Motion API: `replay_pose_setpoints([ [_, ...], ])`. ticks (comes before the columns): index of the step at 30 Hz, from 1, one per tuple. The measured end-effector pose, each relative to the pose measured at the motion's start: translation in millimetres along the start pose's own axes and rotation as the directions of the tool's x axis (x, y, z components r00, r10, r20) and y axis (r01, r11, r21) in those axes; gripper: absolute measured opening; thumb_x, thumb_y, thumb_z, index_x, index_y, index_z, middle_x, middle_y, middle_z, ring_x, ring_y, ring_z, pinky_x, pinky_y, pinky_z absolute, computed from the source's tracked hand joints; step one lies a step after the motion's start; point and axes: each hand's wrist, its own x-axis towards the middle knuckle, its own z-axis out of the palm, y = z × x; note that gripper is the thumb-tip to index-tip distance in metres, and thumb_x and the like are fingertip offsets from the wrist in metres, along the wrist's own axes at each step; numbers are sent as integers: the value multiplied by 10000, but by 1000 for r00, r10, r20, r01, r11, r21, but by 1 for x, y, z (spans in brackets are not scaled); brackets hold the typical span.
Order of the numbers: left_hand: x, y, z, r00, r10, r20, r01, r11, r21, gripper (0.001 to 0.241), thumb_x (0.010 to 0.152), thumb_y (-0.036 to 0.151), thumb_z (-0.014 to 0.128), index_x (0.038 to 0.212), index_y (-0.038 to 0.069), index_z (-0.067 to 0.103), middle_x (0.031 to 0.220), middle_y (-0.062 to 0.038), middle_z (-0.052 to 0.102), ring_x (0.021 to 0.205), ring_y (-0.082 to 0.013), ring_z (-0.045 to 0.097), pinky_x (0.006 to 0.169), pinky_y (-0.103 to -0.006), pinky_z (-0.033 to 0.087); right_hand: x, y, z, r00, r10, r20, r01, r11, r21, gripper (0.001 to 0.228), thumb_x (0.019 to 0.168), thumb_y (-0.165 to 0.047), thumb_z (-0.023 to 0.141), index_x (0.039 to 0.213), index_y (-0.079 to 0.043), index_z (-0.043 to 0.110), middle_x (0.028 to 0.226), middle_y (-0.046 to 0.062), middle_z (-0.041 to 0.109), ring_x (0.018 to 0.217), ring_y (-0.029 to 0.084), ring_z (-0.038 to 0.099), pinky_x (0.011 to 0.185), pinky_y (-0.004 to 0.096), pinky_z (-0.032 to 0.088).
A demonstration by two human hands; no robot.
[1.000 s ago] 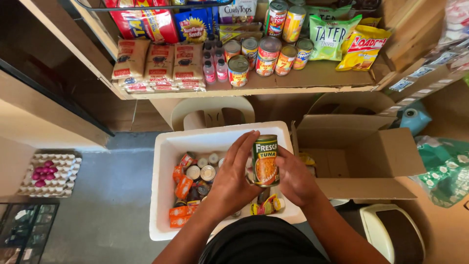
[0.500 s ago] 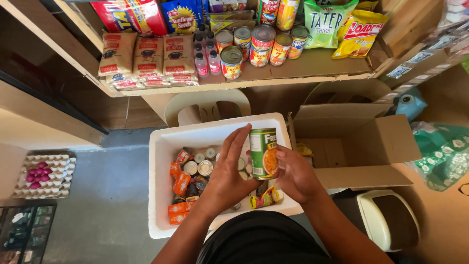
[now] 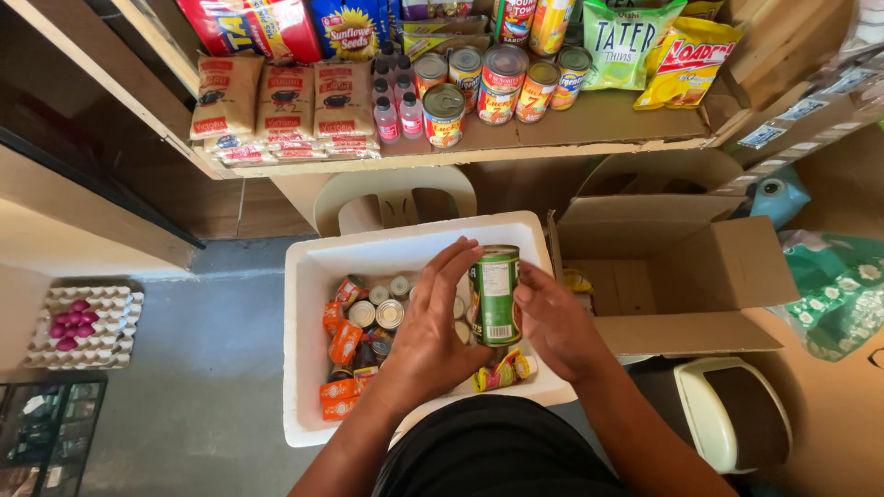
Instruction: Sorting and organizing various canned food products from a plastic bin onto a display shelf.
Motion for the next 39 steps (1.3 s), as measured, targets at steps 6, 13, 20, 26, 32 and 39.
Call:
replay_pose_setpoints([
  [6, 2, 5, -4, 993, -71, 100, 60, 992, 107, 1070, 589, 102, 904, 1523, 140, 383, 1576, -174, 392, 1437, -385, 426, 1156, -459, 382, -3, -15, 20, 1000, -7, -23, 4, 994, -107, 547, 951, -38, 607, 1473, -2, 447, 1402, 86, 572, 1313, 210, 536, 1117, 404, 430],
  [13, 1, 3, -5, 988, -94, 122, 102, 993, -59, 1116, 660, 89, 867, 1614, 125, 289, 1623, -192, 355, 1495, -384, 407, 1188, -423, 413, -9, -4, -5, 998, 28, 52, -35, 990, 140, 493, 1055, -158, 567, 1490, 51, 472, 1395, 161, 603, 1253, 268, 604, 1074, 459, 490],
  [20, 1, 2, -2, 998, -2, 66, 12, 989, -148, 1127, 664, 74, 913, 1594, 69, 276, 1587, -214, 388, 1467, -405, 444, 1206, -445, 404, -12, -24, 27, 963, 45, 266, -123, 950, 285, 566, 1065, -291, 517, 1507, 38, 388, 1442, 238, 572, 1262, 378, 613, 1067, 526, 504],
  [26, 0, 5, 1, 985, -130, 113, 149, 974, -172, 1060, 638, 56, 864, 1558, 133, 343, 1560, -181, 385, 1325, -357, 576, 990, -384, 590, -9, -5, 10, 988, 80, 131, -100, 983, 153, 568, 1051, -299, 571, 1466, 63, 432, 1392, 206, 593, 1221, 333, 627, 1039, 507, 515],
  [32, 1, 7, -2, 996, -85, 38, 85, 996, -9, 1066, 619, 35, 886, 1546, 140, 370, 1520, -187, 384, 1334, -410, 538, 1082, -435, 520, -4, -7, 17, 1000, -9, 9, 10, 999, -42, 487, 1019, -118, 590, 1451, 78, 480, 1356, 121, 609, 1245, 193, 595, 1104, 379, 458],
  [39, -2, -3, 1, 998, -48, 35, 52, 990, -134, 1089, 686, 64, 905, 1584, 103, 290, 1560, -214, 352, 1407, -392, 486, 1106, -424, 508, -7, -12, 24, 997, 69, 41, -73, 993, 91, 483, 1036, -171, 551, 1430, 100, 481, 1334, 163, 638, 1195, 233, 628, 1061, 420, 491],
])
